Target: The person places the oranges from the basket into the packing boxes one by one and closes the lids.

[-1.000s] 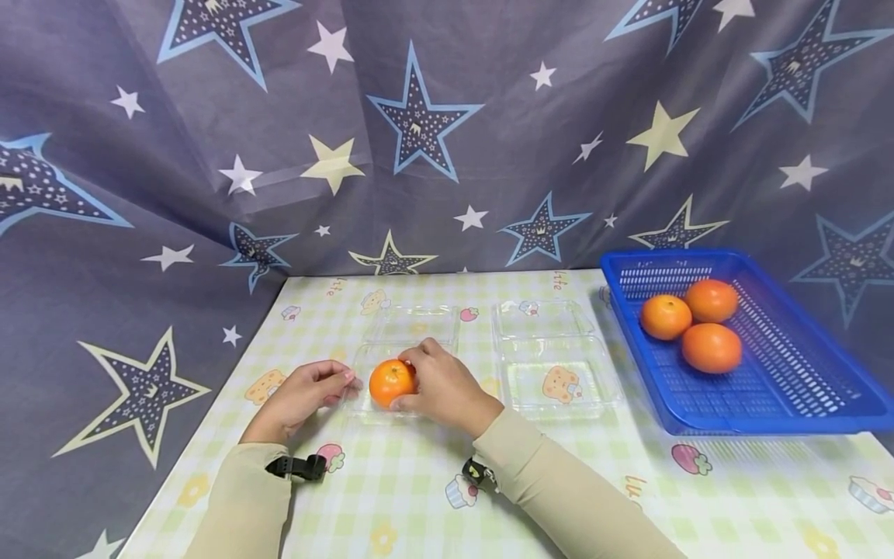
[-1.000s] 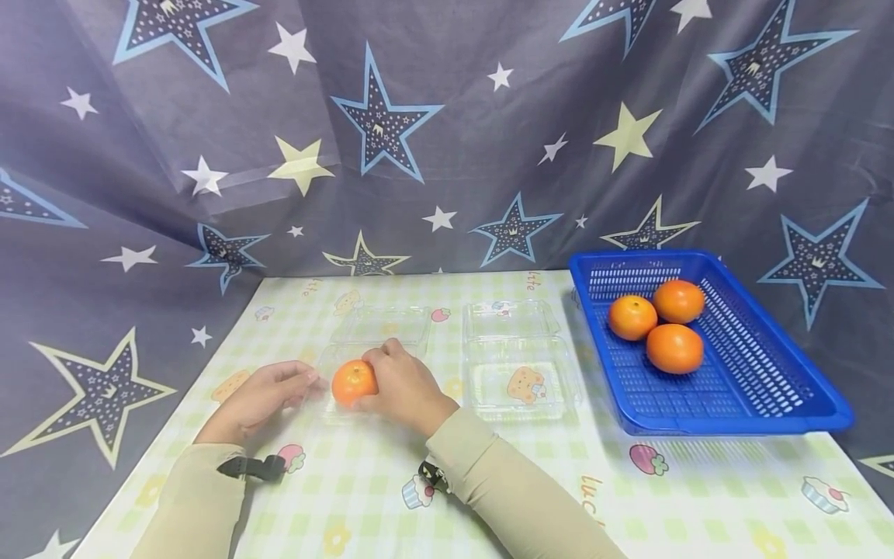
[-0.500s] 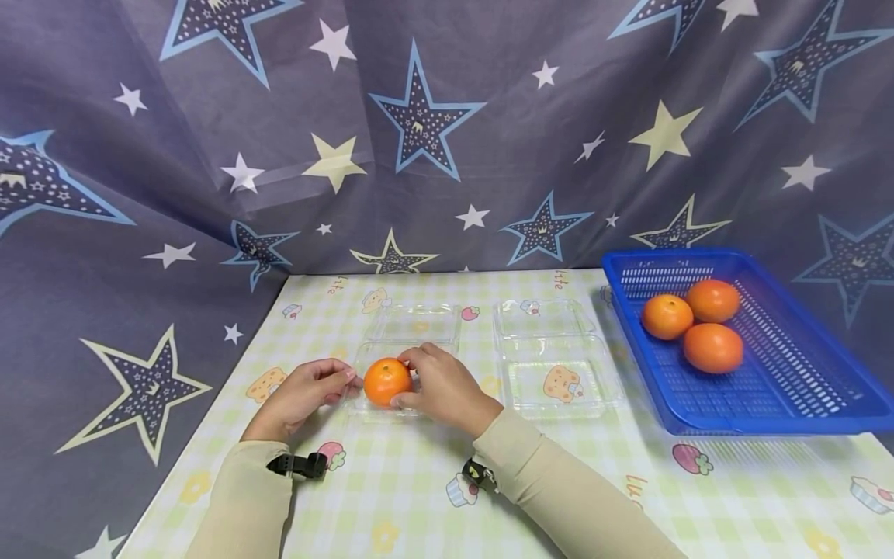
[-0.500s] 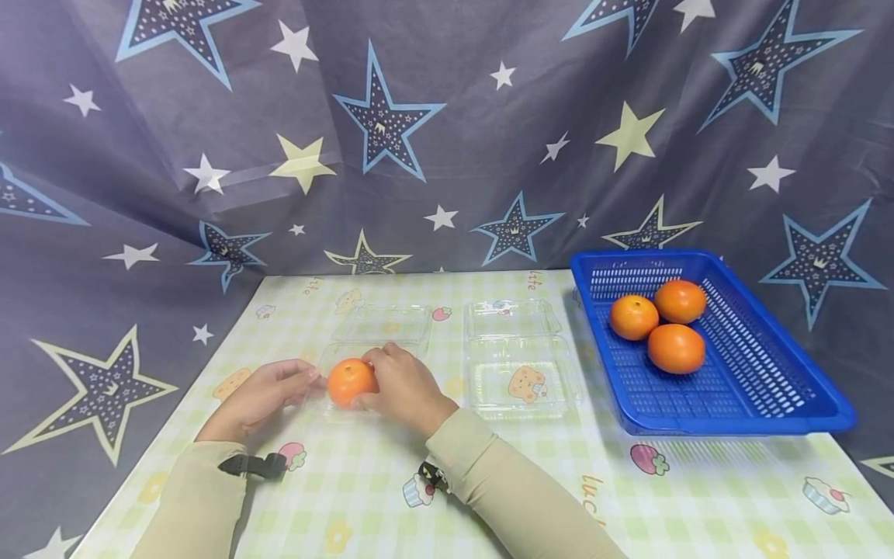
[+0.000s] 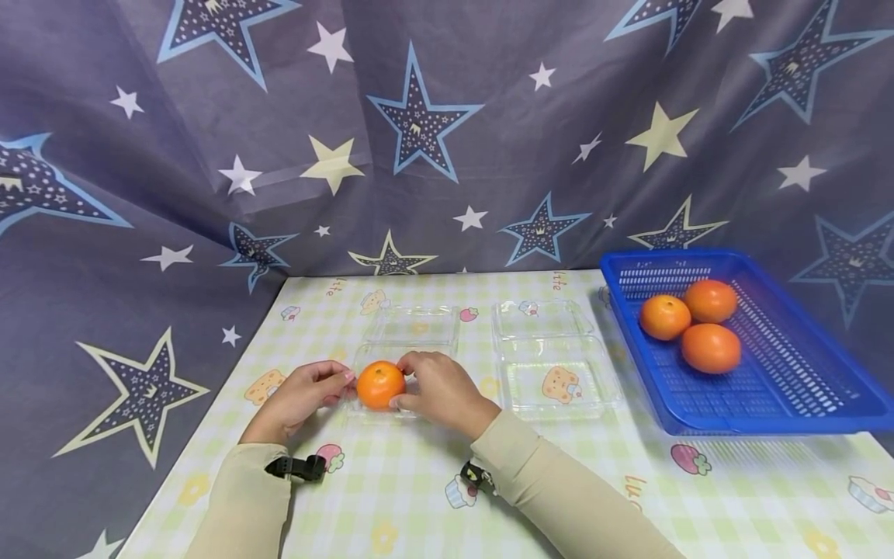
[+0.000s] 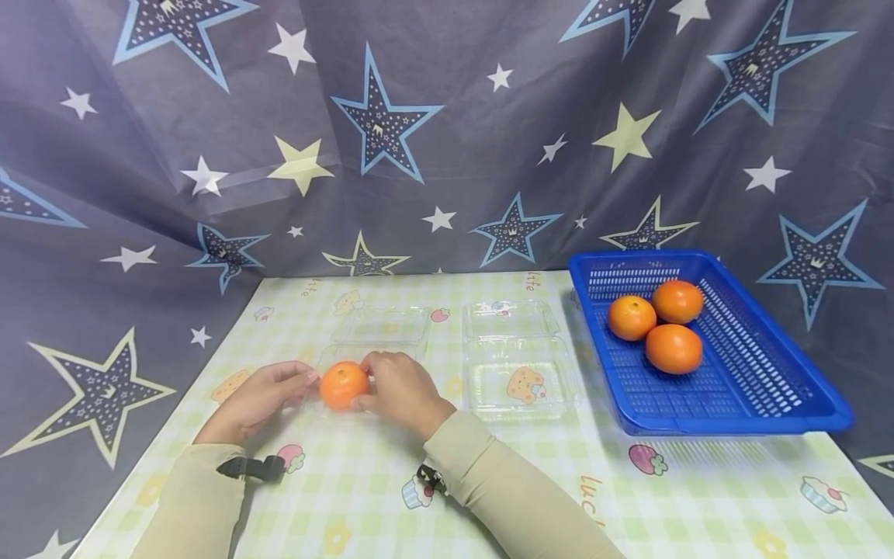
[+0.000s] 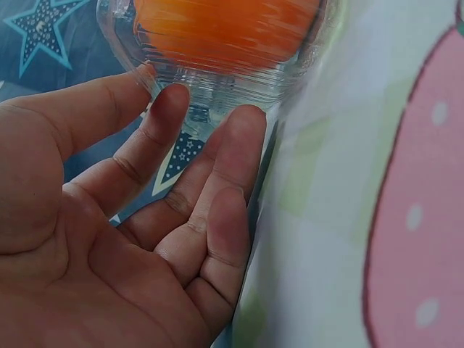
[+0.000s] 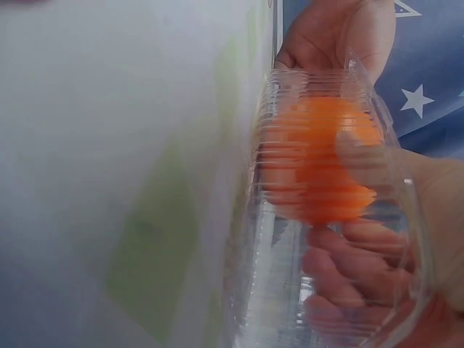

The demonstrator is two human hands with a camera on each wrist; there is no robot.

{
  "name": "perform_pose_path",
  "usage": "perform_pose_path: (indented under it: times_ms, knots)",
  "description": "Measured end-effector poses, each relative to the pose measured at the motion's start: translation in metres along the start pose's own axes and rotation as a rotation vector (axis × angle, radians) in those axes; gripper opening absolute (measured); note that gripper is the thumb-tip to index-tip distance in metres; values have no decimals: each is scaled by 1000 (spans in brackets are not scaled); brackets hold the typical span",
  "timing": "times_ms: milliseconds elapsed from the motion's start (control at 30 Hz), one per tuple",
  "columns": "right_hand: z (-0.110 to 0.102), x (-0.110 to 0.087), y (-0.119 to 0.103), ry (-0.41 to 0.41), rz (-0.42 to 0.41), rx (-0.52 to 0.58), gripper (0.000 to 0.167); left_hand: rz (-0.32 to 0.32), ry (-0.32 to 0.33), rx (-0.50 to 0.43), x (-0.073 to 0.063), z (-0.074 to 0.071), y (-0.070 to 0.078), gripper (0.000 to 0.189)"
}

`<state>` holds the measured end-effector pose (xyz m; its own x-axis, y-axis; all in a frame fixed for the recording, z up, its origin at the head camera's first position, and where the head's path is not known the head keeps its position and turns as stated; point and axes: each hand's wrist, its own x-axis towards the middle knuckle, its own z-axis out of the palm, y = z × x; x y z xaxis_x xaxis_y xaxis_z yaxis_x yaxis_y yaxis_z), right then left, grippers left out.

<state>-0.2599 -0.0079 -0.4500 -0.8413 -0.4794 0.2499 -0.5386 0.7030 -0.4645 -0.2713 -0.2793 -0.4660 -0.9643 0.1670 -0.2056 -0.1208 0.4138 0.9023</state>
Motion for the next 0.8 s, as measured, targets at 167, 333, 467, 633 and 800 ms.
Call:
perform_pose_path:
  times_ms: [167, 333, 467, 633, 800]
  knots:
    - [2, 0, 0, 1, 3, -15, 41, -5, 7, -7, -1, 0, 0, 39]
    - [1, -1, -1, -6, 13, -27, 40, -3, 10, -15, -2, 1, 1, 39]
    - [-1, -1, -1, -14, 14, -26, 40, -5, 6, -22, -2, 1, 2, 38]
    - [-2, -1, -2, -19, 8, -26, 41, -3, -1, -18, -3, 1, 5, 39]
    - [-4, -1, -2, -13, -12, -27, 41, -13, 2, -20, -2, 2, 5, 40]
